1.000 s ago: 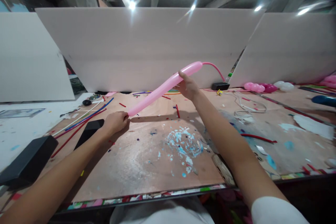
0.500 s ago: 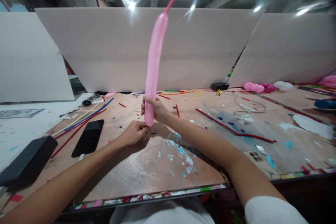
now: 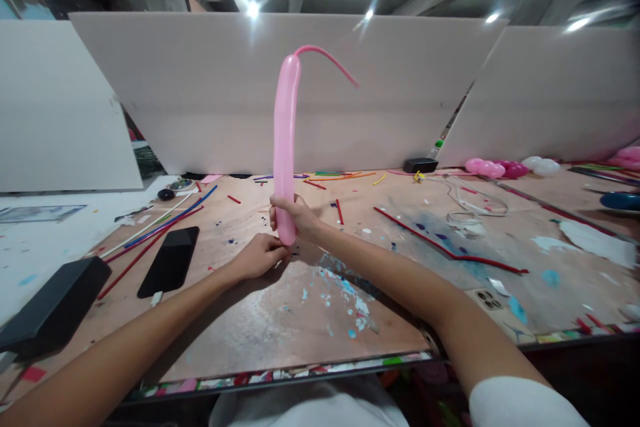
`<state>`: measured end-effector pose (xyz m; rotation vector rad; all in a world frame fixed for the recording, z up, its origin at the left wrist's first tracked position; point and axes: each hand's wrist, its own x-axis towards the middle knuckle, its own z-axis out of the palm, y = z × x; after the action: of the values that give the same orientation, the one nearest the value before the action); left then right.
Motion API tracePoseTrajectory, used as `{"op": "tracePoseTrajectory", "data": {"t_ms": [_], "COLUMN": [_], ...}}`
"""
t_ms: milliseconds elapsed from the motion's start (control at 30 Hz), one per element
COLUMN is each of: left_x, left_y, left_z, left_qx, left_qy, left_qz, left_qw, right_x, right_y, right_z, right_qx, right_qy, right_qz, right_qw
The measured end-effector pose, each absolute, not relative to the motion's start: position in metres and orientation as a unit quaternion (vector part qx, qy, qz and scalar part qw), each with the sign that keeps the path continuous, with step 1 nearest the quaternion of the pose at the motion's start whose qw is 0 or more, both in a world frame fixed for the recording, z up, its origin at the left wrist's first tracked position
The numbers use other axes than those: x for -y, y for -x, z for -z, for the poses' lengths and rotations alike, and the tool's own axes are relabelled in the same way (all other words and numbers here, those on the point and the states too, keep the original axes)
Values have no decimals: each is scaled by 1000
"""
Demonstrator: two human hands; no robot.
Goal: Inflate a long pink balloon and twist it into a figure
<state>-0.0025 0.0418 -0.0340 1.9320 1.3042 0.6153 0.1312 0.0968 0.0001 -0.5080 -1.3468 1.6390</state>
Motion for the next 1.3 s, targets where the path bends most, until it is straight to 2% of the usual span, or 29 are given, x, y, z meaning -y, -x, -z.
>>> {"op": "tracePoseTrajectory", "data": {"t_ms": [200, 567, 1300], "left_x": [-43, -46, -48], "left_y": [2, 3, 4], "left_z": [36, 43, 45], "left_qx": [-523, -501, -490], "left_qy": [-720, -772, -787], "left_qz": [-240, -220, -205], "left_qw": [389, 324, 314], "right_x": [-94, -91, -87], "right_y": [-125, -119, -120], "right_z": [17, 25, 26], "right_qx": [527, 521, 527], "right_qy": [247, 250, 275], "right_qz": [-674, -664, -655], "right_qw": [454, 475, 467]}}
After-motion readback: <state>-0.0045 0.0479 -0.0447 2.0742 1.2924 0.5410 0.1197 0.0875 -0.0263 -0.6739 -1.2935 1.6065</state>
